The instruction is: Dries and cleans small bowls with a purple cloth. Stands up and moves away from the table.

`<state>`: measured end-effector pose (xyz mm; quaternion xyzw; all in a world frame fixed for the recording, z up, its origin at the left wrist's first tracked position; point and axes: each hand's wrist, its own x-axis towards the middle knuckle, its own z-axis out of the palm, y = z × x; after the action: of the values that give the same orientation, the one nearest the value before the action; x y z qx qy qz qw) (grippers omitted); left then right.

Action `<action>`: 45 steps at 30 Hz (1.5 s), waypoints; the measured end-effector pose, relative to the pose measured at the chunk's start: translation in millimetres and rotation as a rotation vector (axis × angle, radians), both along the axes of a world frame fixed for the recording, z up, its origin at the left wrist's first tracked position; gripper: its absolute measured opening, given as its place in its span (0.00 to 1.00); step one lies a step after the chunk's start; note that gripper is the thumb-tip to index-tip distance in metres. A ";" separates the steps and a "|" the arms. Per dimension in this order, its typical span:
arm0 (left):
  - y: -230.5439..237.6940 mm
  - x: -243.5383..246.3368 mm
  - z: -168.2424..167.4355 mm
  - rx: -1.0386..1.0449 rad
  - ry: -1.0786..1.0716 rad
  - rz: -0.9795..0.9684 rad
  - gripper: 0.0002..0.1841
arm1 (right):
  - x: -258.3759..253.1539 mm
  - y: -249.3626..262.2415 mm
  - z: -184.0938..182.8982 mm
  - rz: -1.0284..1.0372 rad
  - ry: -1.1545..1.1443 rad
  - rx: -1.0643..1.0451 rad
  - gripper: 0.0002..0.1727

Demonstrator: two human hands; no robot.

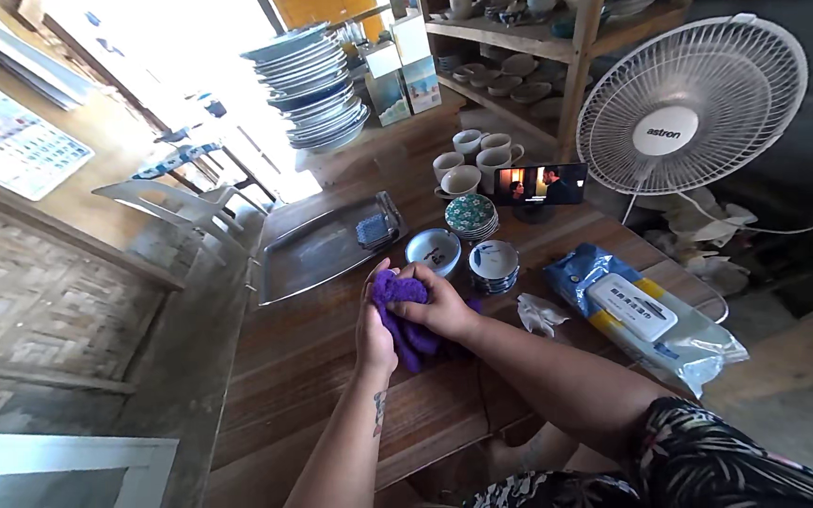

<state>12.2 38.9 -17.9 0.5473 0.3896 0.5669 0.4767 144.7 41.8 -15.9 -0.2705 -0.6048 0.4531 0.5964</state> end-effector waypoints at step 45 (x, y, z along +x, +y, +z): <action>4.8 -5.3 -10.4 0.335 0.058 -0.045 0.33 | -0.2 0.9 0.6 -0.396 -0.204 0.022 0.19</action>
<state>6.9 43.8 -28.3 0.6440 0.2908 0.5969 0.3801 144.5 42.7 -15.4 -0.4218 -0.6021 0.2910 0.6123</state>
